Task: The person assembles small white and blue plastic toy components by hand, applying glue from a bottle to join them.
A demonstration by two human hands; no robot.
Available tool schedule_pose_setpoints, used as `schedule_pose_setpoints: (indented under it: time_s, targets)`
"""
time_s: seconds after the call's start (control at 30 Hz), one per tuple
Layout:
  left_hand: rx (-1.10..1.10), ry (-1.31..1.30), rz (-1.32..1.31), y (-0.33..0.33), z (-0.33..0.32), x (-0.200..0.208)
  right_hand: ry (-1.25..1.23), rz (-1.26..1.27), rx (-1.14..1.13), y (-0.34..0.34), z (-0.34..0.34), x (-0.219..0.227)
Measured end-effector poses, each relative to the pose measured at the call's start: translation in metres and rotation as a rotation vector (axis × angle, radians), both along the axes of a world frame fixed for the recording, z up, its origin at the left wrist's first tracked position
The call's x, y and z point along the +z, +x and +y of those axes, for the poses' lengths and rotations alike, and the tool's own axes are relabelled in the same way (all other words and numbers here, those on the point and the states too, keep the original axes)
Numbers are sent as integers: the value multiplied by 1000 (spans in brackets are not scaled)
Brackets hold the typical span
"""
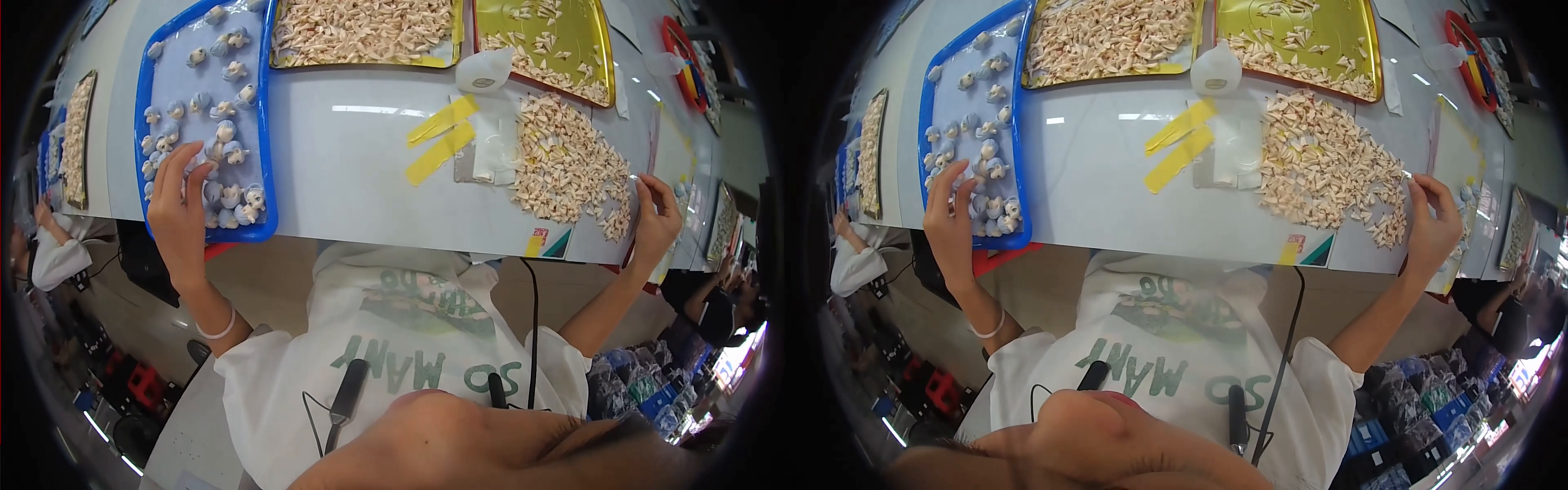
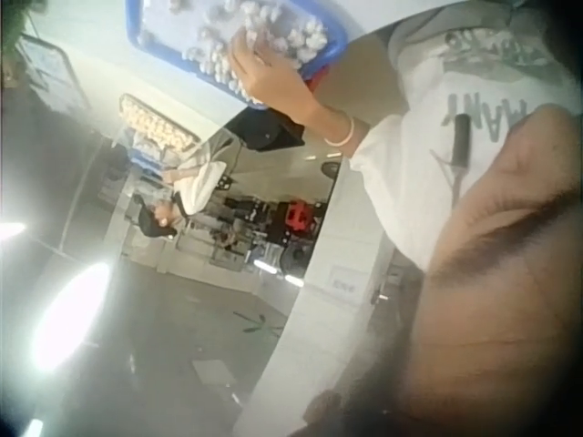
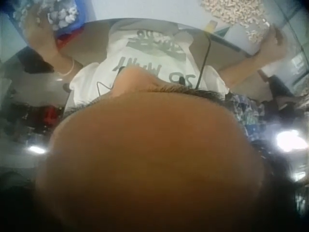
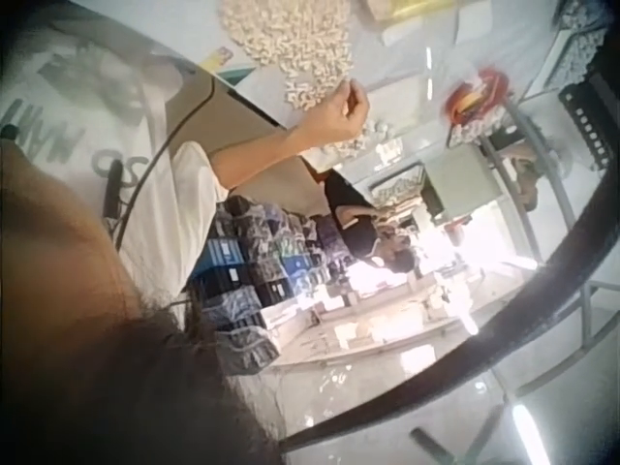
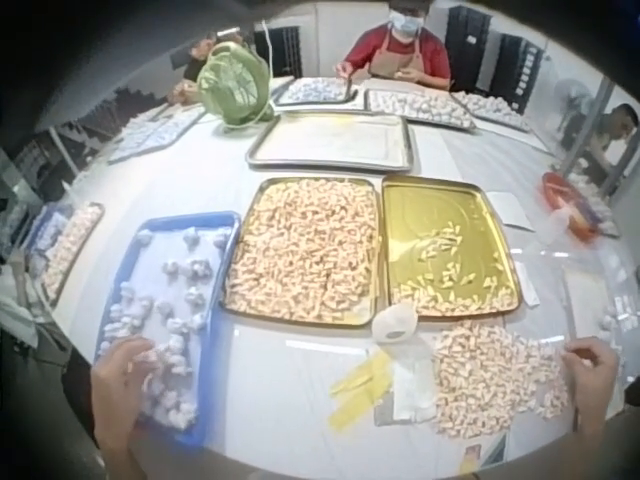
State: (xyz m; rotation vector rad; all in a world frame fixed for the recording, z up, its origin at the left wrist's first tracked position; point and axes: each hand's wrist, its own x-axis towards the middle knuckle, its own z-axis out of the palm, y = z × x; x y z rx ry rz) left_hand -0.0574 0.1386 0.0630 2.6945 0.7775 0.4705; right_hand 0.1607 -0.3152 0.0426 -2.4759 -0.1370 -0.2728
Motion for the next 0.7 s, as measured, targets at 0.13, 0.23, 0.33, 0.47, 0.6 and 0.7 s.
schedule_pose_setpoints:
  time_s: [0.13, 0.23, 0.33, 0.47, 0.6, 0.7]
  targets:
    - [-213, 227, -95, -3, 10, -10, 21, -25, 14, -2, -11, -1]
    - [-213, -40, -380, -2, -3, -7, -4, -21, 12, 0, -8, 5]
    - [-332, -494, -598, 0, -28, -23, -83, -39, -39, -3, -4, 7]
    - [-535, -1079, -596, 19, -81, -40, -3, -23, -54, -4, -2, 3]
    - [-527, -1516, -588, 31, -127, -49, 97, 3, 3, -1, 2, -1]
    - [-664, -1631, -492, 45, -141, -55, 267, 38, -19, -9, 7, 8]
